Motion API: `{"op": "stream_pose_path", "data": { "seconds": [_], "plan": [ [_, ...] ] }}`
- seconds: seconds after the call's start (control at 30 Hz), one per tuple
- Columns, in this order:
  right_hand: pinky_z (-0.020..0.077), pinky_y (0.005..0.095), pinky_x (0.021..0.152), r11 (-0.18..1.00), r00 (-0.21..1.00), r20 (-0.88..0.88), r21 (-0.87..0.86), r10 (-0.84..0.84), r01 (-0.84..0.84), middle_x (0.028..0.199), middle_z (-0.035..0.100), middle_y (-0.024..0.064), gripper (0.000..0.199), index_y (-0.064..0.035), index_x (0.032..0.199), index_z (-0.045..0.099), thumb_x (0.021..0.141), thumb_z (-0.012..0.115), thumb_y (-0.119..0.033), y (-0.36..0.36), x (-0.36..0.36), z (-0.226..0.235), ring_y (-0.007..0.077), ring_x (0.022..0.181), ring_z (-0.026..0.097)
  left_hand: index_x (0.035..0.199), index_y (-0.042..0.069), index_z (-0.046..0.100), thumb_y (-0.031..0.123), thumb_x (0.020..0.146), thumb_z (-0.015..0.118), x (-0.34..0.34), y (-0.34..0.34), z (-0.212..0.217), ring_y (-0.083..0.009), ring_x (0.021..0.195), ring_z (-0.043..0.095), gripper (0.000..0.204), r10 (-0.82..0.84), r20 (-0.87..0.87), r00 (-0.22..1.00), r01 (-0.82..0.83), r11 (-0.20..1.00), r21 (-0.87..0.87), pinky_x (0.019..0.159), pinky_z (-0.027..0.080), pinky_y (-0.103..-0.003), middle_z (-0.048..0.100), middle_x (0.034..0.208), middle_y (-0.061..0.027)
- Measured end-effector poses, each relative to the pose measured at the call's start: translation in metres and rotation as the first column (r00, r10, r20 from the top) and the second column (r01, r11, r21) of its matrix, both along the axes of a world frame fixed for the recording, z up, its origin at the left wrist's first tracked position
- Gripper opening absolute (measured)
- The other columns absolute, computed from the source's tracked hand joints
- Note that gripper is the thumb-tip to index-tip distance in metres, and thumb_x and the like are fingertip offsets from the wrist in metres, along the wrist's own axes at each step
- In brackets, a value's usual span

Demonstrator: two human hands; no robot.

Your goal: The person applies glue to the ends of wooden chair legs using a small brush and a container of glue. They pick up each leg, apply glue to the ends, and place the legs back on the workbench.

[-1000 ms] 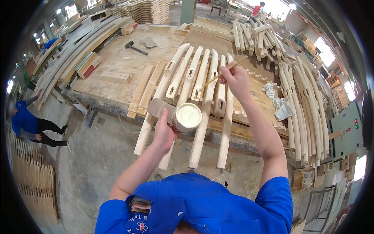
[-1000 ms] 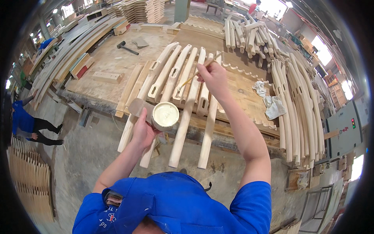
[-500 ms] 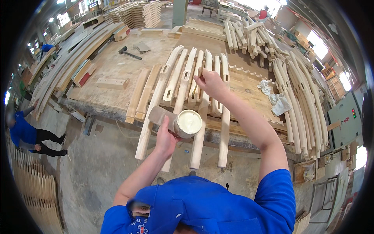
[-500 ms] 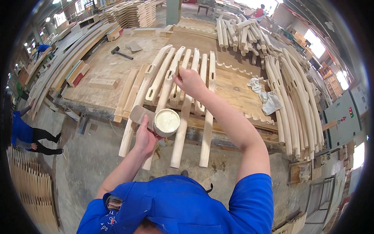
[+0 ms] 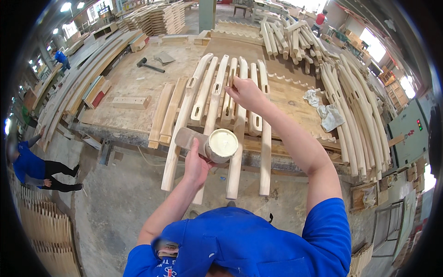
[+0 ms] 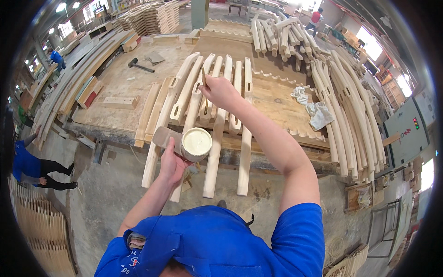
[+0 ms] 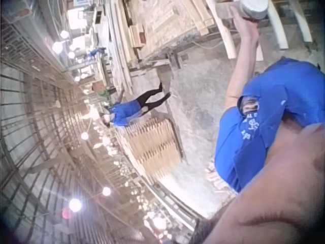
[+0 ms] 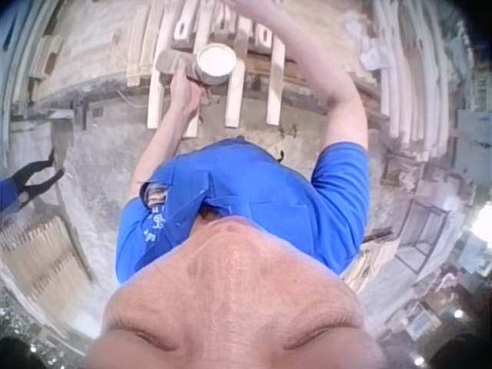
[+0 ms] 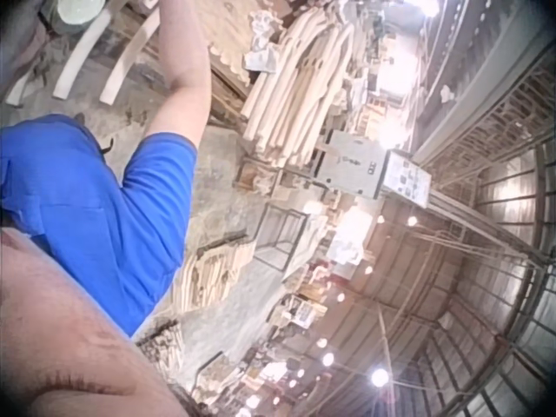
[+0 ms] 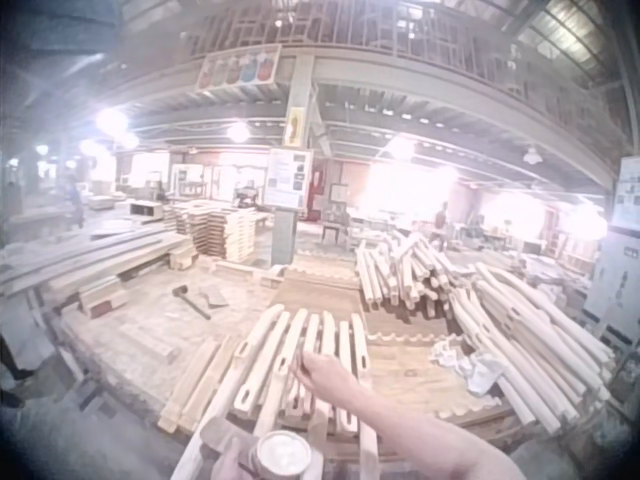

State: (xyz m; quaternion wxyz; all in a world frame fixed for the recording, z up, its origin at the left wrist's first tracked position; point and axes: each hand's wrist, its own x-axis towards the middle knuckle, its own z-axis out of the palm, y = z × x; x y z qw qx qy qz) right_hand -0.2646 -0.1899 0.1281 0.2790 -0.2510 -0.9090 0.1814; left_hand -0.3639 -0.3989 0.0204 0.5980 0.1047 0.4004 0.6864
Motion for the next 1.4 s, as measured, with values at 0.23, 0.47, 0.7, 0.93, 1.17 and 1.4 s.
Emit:
{"op": "stream_pose_path", "data": {
  "seconds": [0.23,0.47,0.7,0.93,1.17,1.4],
  "plan": [
    [0.0488,0.0336,0.06,0.959,0.996,-0.087,-0.281,0.005,-0.029,0.067,0.063,0.0148,0.028,0.0032,0.082,0.056,0.087,0.057,-0.024,-0.003,-0.009,0.004,0.0206,0.058,0.064,0.131,0.002,0.029,0.045,0.096,0.033,0.0,-0.002,0.001,-0.0294,0.115,0.049,0.056,0.003,-0.014,1.0,-0.003,0.999,0.032,0.089,0.046,-0.051,0.042,0.129,-0.0169],
    [0.0476,0.0401,0.065,0.996,0.989,0.143,0.089,-0.022,0.009,0.068,0.061,0.0177,0.025,0.0019,0.08,0.056,0.083,0.06,-0.023,0.0,-0.005,0.016,0.0317,0.068,0.061,0.133,0.008,0.032,0.047,0.096,0.031,0.001,-0.002,0.003,-0.0277,0.115,0.05,0.054,0.011,-0.005,1.0,-0.011,1.0,0.001,0.089,0.046,-0.048,0.046,0.129,-0.0135],
    [0.0462,0.0382,0.066,0.971,0.923,0.317,0.025,0.217,-0.237,0.07,0.058,0.0155,0.008,0.0003,0.083,0.055,0.079,0.056,-0.007,-0.008,-0.001,0.028,0.0304,0.07,0.058,0.132,0.006,0.032,0.046,0.097,0.03,0.0,-0.003,0.005,-0.0278,0.115,0.05,0.054,-0.008,-0.01,1.0,0.008,1.0,0.029,0.089,0.045,-0.049,0.046,0.128,-0.0145],
    [0.0463,0.0371,0.065,0.98,0.966,0.179,-0.095,0.188,-0.173,0.072,0.06,0.0139,0.008,0.0001,0.082,0.054,0.078,0.055,-0.006,-0.013,0.013,0.035,0.0267,0.07,0.059,0.13,0.001,0.032,0.045,0.096,0.035,-0.004,0.001,0.002,-0.0291,0.111,0.052,0.056,0.068,0.026,0.997,-0.069,0.998,0.012,0.088,0.046,-0.05,0.046,0.125,-0.0168],
    [0.0466,0.0409,0.065,0.994,0.985,0.145,0.043,0.093,-0.1,0.07,0.06,0.0184,0.016,0.0007,0.081,0.053,0.08,0.055,-0.015,-0.005,-0.003,0.013,0.0354,0.07,0.059,0.126,0.005,0.038,0.041,0.095,0.039,-0.004,0.015,-0.001,-0.0254,0.107,0.054,0.048,0.013,-0.04,0.999,-0.013,1.0,0.011,0.084,0.047,-0.047,0.049,0.121,-0.0123],
    [0.047,0.0432,0.067,1.0,0.993,0.115,0.004,-0.017,0.017,0.071,0.06,0.0235,0.022,0.005,0.079,0.054,0.079,0.053,-0.017,-0.003,-0.007,0.007,0.0381,0.071,0.06,0.116,0.007,0.044,0.03,0.091,0.042,-0.002,0.048,-0.009,-0.0201,0.096,0.059,0.034,-0.122,-0.053,0.991,0.123,0.992,0.015,0.074,0.049,-0.045,0.057,0.108,-0.0076]
  ]
}}
